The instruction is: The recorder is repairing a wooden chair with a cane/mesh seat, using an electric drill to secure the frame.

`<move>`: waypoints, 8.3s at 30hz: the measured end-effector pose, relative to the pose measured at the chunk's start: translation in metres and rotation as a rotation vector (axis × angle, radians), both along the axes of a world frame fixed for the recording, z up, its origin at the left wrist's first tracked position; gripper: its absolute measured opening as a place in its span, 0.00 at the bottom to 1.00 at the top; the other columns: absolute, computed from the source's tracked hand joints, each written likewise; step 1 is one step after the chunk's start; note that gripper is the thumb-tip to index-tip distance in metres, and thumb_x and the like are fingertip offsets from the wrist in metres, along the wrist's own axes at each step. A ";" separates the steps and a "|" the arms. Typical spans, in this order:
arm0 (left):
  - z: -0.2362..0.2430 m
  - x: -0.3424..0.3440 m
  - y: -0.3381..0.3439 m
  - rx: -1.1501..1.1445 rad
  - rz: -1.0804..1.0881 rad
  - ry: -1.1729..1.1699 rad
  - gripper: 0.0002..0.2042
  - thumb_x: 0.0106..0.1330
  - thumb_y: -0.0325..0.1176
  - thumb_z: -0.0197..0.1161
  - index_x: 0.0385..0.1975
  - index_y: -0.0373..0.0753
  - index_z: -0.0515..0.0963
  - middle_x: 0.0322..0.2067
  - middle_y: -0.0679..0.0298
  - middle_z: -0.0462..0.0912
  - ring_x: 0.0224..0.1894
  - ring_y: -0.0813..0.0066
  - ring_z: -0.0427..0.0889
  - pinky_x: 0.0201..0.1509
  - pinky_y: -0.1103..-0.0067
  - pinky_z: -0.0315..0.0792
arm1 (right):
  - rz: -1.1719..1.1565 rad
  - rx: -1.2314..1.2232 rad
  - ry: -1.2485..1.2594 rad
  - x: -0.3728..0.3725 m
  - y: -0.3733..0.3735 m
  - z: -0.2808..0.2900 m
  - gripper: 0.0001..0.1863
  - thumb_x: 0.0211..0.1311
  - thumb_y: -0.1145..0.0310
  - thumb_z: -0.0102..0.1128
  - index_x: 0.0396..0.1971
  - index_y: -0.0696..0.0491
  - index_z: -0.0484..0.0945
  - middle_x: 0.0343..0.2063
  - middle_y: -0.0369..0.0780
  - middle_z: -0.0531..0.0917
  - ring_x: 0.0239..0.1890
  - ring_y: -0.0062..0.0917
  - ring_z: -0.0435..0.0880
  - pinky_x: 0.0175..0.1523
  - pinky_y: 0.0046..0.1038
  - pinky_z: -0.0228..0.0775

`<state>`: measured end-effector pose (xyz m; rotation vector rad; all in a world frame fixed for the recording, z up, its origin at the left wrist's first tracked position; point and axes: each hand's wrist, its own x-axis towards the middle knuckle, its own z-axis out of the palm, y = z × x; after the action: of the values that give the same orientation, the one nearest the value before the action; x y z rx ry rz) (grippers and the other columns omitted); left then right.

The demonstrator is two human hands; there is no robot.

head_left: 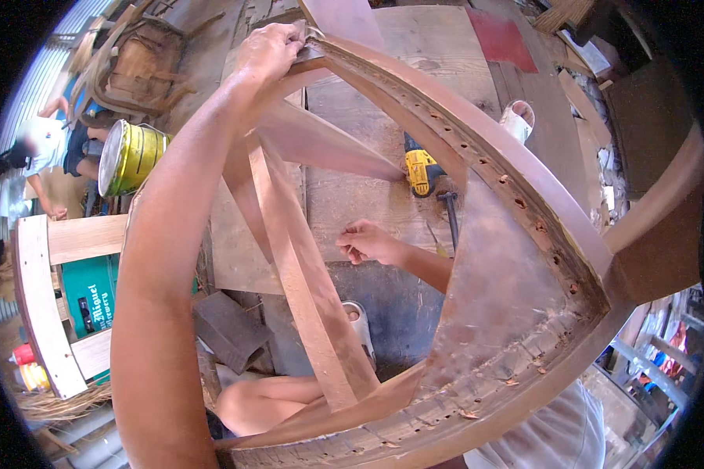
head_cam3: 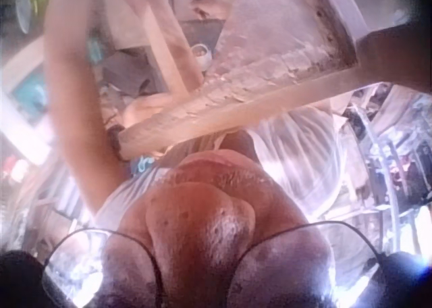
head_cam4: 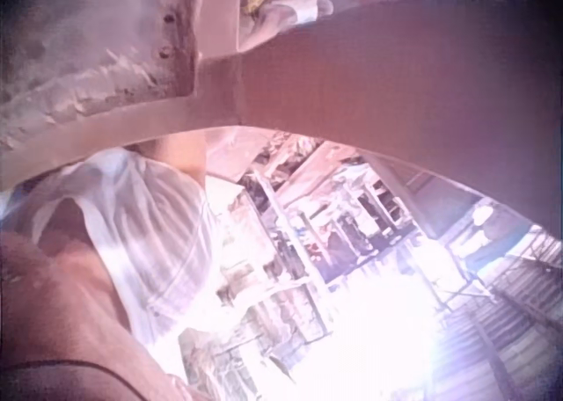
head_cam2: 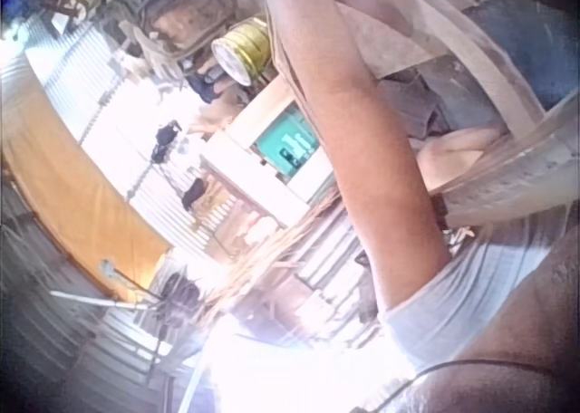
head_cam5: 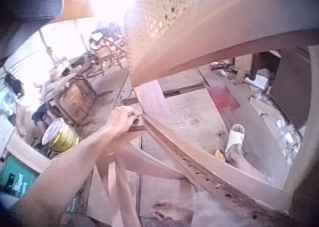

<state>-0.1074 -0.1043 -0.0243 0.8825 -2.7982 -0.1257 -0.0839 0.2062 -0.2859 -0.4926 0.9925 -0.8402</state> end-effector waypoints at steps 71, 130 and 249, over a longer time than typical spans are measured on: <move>0.110 0.396 0.414 -0.366 0.690 1.198 0.18 0.79 0.40 0.47 0.36 0.28 0.72 0.20 0.61 0.73 0.24 0.73 0.71 0.37 0.76 0.71 | -0.734 -1.040 0.432 -0.173 -0.044 0.284 0.34 0.73 0.43 0.53 0.59 0.63 0.76 0.53 0.38 0.82 0.56 0.21 0.77 0.64 0.26 0.66; 0.109 0.206 0.522 1.791 -0.024 0.418 0.11 0.77 0.40 0.53 0.38 0.39 0.74 0.20 0.73 0.66 0.16 0.90 0.58 0.16 0.88 0.48 | -0.759 -0.772 0.361 0.050 0.324 0.320 0.22 0.76 0.58 0.53 0.57 0.59 0.77 0.45 0.40 0.84 0.41 0.18 0.81 0.44 0.24 0.78; 0.071 0.328 0.197 0.480 0.695 0.610 0.32 0.69 0.45 0.61 0.61 0.21 0.68 0.60 0.44 0.74 0.61 0.53 0.75 0.64 0.71 0.67 | -0.989 -0.473 0.576 -0.003 0.268 0.215 0.33 0.68 0.57 0.62 0.65 0.63 0.67 0.61 0.52 0.73 0.63 0.38 0.73 0.67 0.33 0.62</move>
<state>0.2208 0.0928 0.0465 1.5446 -1.8040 -0.8113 -0.0866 0.4746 -0.0707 -0.6664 1.6123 -1.9143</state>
